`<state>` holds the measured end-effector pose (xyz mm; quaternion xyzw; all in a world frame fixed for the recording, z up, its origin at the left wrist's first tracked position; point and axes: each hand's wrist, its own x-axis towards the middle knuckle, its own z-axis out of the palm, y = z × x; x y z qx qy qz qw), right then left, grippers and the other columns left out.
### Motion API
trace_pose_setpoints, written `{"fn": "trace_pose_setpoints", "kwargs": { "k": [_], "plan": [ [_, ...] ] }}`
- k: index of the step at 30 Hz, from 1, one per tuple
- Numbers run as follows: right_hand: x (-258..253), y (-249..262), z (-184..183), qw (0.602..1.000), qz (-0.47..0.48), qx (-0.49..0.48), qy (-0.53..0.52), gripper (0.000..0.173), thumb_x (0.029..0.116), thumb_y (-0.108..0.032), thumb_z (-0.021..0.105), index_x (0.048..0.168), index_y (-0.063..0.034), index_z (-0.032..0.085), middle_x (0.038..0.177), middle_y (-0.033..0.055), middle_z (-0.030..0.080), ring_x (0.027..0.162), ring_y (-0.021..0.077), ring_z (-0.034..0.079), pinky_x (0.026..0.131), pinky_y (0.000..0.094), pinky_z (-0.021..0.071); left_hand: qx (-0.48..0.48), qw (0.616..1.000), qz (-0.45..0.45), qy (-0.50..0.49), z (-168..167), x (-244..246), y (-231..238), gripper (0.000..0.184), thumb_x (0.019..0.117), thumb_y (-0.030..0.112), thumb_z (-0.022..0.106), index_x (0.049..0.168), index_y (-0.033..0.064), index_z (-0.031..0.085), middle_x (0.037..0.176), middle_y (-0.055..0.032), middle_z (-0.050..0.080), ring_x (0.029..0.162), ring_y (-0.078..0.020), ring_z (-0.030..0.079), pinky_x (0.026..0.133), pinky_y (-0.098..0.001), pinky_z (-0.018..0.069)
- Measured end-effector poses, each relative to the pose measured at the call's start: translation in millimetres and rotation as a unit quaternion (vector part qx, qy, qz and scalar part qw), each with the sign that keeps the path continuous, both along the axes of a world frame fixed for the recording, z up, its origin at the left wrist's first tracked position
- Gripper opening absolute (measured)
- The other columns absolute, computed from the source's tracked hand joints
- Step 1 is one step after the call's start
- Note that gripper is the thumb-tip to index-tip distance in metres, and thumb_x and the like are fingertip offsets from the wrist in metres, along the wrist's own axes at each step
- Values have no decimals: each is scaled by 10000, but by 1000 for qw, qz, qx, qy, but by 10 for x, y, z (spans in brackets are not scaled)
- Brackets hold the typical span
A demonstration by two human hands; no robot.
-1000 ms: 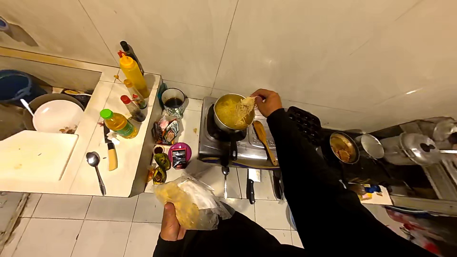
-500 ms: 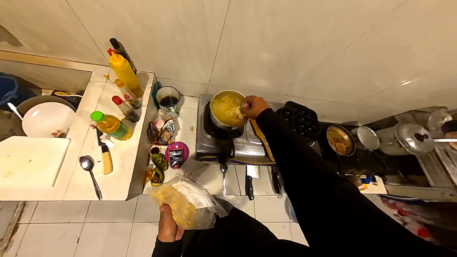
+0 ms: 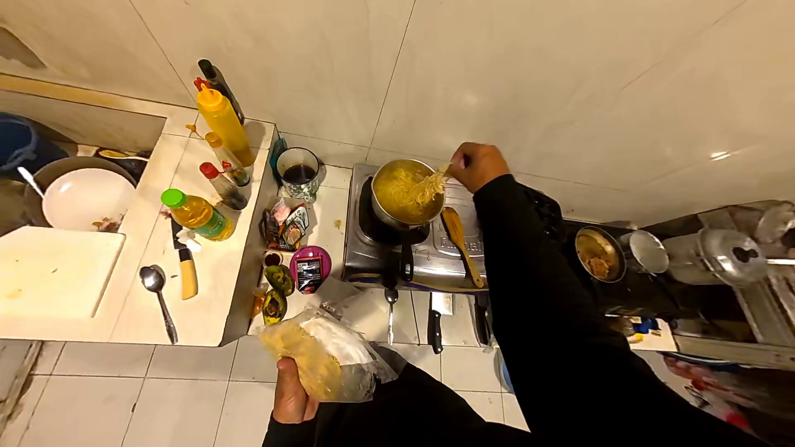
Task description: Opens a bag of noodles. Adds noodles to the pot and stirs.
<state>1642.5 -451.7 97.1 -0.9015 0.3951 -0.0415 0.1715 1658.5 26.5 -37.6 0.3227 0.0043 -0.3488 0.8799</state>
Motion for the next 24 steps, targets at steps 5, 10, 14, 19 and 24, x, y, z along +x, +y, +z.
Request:
{"fn": "trace_pose_setpoints", "kwargs": {
  "k": [5,10,14,19,24],
  "plan": [
    [-86,112,24,997,-27,-7,-68,250,941,-134,665,1099,59,675,998,274,676,954,438,659,864,646,506,10,1000,-10,-5,-7,42,-85,592,812,643,717,1229,225,681,1094,-21,766,1016,-149,738,881,-370,623],
    [-46,-13,-486,996,-24,47,78,277,980,-158,635,1196,5,692,1132,289,693,1099,496,651,931,732,471,10,1000,-23,-8,53,62,-134,608,797,644,728,1228,217,683,1094,-27,767,1005,-147,740,872,-364,627],
    [-195,65,-341,998,-47,39,21,247,990,-132,607,1175,0,702,1103,276,700,1059,466,668,928,688,488,43,999,-24,0,73,105,-163,668,772,684,723,1236,208,663,1080,-18,765,992,-146,740,857,-365,630],
    [-359,1129,102,958,162,142,-190,210,993,-151,646,1099,21,706,890,120,709,727,165,662,694,382,593,176,984,10,11,77,264,-397,992,743,748,732,1367,35,438,1033,-41,728,920,-146,730,796,-370,639],
    [-356,2157,-75,906,305,256,-141,172,945,-29,660,1096,-7,738,985,84,750,804,123,726,772,321,640,159,987,-8,10,1,378,-582,966,741,716,762,1384,54,477,1074,-66,724,971,-160,719,850,-385,621]
  ]
}}
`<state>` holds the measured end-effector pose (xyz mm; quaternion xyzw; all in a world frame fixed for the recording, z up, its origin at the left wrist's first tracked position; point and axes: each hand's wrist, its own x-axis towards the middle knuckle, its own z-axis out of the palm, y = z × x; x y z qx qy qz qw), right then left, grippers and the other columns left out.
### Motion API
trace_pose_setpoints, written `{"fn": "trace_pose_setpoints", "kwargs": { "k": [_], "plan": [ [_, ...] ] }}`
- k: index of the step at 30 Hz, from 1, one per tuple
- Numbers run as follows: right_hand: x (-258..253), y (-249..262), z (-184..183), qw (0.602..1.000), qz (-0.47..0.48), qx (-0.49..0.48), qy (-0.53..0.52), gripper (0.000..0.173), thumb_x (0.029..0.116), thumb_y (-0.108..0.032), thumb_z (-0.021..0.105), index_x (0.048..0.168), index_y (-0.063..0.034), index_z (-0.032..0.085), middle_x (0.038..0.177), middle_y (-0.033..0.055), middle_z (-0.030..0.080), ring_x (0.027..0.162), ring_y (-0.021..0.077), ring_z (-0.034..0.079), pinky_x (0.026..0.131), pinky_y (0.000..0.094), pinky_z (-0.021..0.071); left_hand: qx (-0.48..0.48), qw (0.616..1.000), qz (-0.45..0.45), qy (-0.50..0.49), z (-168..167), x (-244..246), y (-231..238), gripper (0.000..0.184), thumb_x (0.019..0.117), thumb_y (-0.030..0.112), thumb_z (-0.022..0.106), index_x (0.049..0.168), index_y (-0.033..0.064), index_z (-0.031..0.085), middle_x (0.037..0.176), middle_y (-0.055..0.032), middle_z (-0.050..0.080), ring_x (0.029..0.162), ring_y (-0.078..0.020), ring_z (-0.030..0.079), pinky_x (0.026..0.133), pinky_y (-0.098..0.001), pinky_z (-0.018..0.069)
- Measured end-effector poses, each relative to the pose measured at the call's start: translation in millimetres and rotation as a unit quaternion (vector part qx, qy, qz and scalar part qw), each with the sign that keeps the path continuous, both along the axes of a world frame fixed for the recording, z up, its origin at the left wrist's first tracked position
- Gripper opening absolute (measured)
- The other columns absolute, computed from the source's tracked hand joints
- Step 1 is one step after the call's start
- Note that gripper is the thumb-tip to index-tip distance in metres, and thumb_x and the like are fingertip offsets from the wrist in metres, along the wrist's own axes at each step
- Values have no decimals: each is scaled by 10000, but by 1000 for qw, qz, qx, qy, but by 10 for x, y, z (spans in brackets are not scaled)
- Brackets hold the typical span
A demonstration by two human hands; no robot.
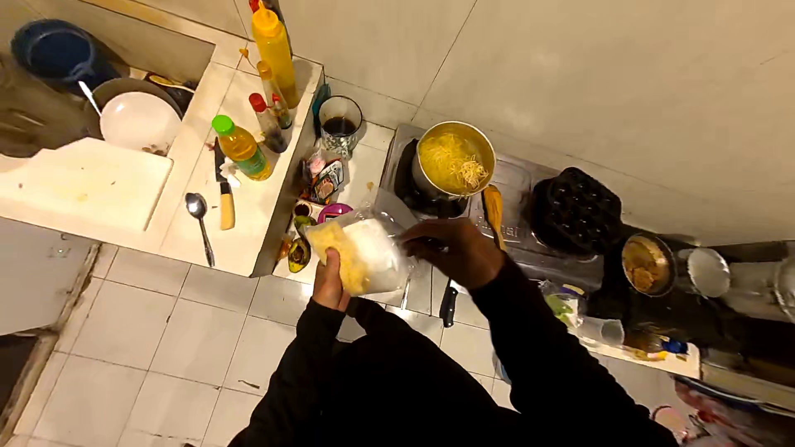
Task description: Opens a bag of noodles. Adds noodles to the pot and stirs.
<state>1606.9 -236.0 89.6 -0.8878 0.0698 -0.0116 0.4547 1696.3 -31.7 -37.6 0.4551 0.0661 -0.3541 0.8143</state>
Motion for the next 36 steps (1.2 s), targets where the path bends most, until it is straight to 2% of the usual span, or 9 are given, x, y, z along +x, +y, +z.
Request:
{"fn": "trace_pose_setpoints", "kwargs": {
  "k": [5,8,11,18,21,23,29,32,36],
  "plan": [
    [144,326,-336,990,24,10,137,293,935,-105,731,1198,19,700,1054,164,747,881,234,745,847,423,616,-10,1000,-5,11,-16,-48,-34,621,959,508,646,1375,76,488,1113,-69,710,1012,-162,702,894,-383,601],
    [231,475,-465,975,25,59,211,457,887,-119,794,1283,39,630,1172,209,696,987,292,714,907,466,590,-20,1000,4,24,-19,-80,-29,485,1003,419,613,1341,85,518,1079,-64,718,980,-160,709,872,-374,606],
    [244,590,-634,978,46,33,202,462,864,-185,819,1223,58,659,1108,242,704,1024,337,692,949,530,545,-13,1000,-4,20,-63,-109,25,415,1016,345,603,1325,80,524,1032,-50,726,928,-143,717,836,-352,614],
    [210,689,-620,970,60,132,197,500,846,-76,812,1277,80,614,1171,209,686,1085,211,667,983,371,541,-29,999,-22,19,-173,-141,167,456,973,331,664,1329,83,522,1037,-40,725,922,-136,715,836,-351,612],
    [241,786,-625,965,47,186,176,499,794,-46,819,1236,59,613,1030,115,691,929,82,652,846,252,546,-40,998,-45,24,-183,-173,186,519,947,371,690,1340,81,515,1039,-42,724,928,-139,715,842,-350,610],
    [218,800,-695,961,44,206,177,539,794,-83,828,1263,45,596,1051,92,684,949,56,642,867,235,538,-47,997,-56,24,-216,-190,198,659,892,473,742,1368,87,500,1066,-48,721,951,-143,713,855,-356,610],
    [183,866,-663,959,4,89,268,699,847,-155,841,1440,13,513,1287,226,653,1188,287,646,1066,456,503,-23,997,-70,-27,-253,-153,220,538,937,385,701,1331,57,539,1050,-35,716,938,-118,700,867,-341,596],
    [147,779,-729,967,-2,25,255,671,858,-214,839,1426,-13,543,1209,215,694,1117,330,679,1023,534,525,-28,998,-50,-12,-294,-156,195,425,1002,352,619,1300,56,554,1042,-50,720,942,-132,705,870,-350,598],
    [92,690,-368,963,15,-69,259,479,919,-262,768,1285,7,616,1039,192,714,961,324,701,898,553,556,-55,998,-29,20,-209,-246,122,437,1021,388,581,1318,70,543,1092,-52,712,1003,-134,693,914,-360,583]
  ]
}}
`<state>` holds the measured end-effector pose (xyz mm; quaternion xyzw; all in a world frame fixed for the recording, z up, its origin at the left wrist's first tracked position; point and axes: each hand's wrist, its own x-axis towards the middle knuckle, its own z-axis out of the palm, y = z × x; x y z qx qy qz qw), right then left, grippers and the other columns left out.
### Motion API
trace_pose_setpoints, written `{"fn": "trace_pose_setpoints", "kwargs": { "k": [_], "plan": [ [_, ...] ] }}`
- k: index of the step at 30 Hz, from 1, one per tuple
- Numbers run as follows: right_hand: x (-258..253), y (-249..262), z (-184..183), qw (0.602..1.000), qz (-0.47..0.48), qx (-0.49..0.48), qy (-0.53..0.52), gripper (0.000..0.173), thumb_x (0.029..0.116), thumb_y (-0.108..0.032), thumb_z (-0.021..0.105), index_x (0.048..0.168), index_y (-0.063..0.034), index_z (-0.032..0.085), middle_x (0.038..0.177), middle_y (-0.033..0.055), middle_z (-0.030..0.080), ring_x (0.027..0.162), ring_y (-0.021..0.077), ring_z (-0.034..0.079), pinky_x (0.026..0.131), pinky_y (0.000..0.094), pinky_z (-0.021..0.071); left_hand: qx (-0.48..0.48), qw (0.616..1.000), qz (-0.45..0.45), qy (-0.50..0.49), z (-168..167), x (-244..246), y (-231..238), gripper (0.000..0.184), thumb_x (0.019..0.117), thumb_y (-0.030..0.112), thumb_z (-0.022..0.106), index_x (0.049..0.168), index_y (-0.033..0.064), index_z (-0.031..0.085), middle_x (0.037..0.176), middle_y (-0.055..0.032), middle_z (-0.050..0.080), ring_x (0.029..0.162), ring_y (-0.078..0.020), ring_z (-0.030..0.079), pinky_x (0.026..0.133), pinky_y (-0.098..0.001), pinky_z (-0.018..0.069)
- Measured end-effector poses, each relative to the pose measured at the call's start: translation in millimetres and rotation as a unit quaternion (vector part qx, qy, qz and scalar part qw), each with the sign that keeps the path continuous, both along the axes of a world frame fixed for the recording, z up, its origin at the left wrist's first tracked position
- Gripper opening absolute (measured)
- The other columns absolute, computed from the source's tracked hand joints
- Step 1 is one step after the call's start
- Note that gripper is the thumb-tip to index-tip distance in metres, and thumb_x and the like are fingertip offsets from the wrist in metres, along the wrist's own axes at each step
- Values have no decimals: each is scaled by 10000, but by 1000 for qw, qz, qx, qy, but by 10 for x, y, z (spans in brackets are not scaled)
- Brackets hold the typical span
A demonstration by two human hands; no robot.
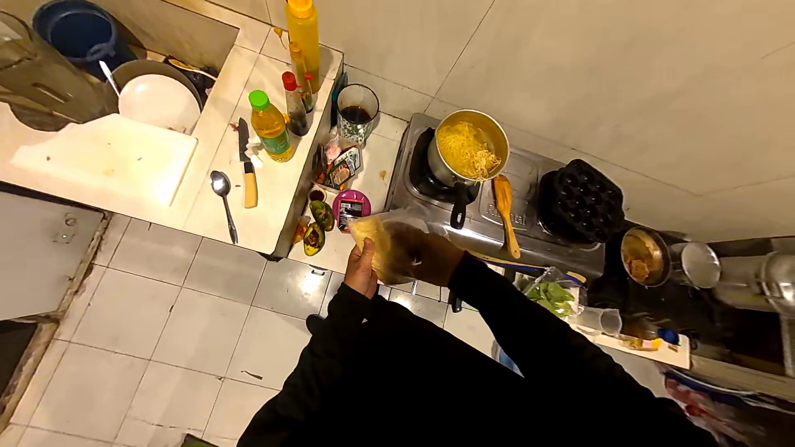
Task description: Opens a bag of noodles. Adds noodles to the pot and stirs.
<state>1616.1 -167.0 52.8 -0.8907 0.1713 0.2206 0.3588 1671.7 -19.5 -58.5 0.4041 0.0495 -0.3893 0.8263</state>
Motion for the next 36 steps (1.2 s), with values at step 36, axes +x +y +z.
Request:
{"fn": "trace_pose_setpoints", "kwargs": {
  "k": [36],
  "plan": [
    [-371,-310,36,942,-239,162,-172,405,902,-38,628,1299,-33,549,941,118,674,775,174,668,727,383,589,87,995,-40,-40,171,-72,-326,382,1104,263,434,1353,-12,526,1150,-149,687,1044,-198,690,928,-399,582]
  ]
}}
